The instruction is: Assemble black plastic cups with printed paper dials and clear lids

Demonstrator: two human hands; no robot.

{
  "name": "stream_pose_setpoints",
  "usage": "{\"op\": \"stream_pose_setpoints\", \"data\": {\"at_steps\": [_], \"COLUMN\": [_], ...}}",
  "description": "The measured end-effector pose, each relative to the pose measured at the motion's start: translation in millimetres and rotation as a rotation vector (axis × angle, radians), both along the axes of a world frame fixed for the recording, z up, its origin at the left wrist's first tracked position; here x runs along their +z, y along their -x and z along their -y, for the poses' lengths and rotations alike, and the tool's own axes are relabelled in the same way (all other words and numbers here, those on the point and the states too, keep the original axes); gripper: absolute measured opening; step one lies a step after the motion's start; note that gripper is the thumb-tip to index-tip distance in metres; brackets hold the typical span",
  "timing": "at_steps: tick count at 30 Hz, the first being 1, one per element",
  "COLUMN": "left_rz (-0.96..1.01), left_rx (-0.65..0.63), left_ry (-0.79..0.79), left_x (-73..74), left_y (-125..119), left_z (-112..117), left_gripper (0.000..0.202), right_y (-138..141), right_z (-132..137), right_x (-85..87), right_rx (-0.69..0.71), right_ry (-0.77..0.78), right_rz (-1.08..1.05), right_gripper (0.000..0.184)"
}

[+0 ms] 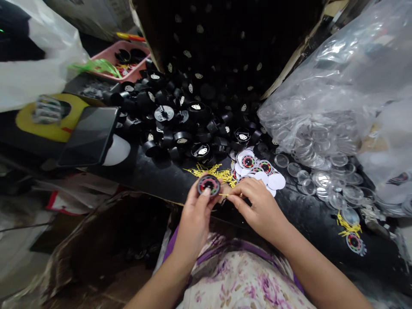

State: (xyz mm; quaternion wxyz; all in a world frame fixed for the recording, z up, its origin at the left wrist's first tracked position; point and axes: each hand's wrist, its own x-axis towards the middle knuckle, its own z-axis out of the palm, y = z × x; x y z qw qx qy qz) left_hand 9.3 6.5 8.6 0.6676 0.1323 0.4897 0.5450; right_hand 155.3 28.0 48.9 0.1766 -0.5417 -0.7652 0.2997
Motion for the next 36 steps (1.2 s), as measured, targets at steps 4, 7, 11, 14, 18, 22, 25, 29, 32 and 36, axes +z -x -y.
{"op": "stream_pose_setpoints", "data": {"at_steps": [4,7,11,14,18,22,25,29,32,36], "left_rz": [-0.026,-0.114,-0.227,-0.253,-0.343,-0.468,-0.507,-0.311,-0.129,-0.161], "left_rx": [-0.157,-0.212,-0.273,-0.277,-0.239,-0.213,-0.22,-0.31,-0.354,-0.342], "left_ry": [-0.016,-0.084,-0.135,-0.156,-0.201,-0.251,-0.247,-0.111,-0.033,0.019], "left_x": [-8.5,-13.2,-11.4,-6.0,0.2,3.8,5.2,5.1,4.7,1.5], "left_y": [-10,-12,-10,-8,-8,-7,-6,-5,-2,1], "left_z": [1,5,8,7,6,7,7,3,1,4], "left_gripper": [0.029,0.028,0.029,0.027,0.018,0.017,0.018,0.021,0.034,0.038], "right_y": [1,-1,-3,-4,-3,-1,0,-2,-4,-4], "right_z": [1,1,1,3,7,10,9,6,2,-2], "right_x": [4.9,6.5,9.2,10.5,10.0,9.6,9.7,9.3,8.9,6.8], "right_rx": [-0.038,-0.045,-0.065,-0.074,-0.088,-0.09,-0.116,-0.113,-0.039,0.062], "right_ry": [0.058,0.067,0.073,0.072,0.058,0.059,0.064,0.085,0.0,-0.176], "right_rz": [-0.004,0.019,0.033,0.014,-0.014,-0.032,-0.026,-0.002,0.015,0.189], "right_gripper": [0.014,0.013,0.013,0.013,0.017,0.021,0.023,0.022,0.004,0.012]}}
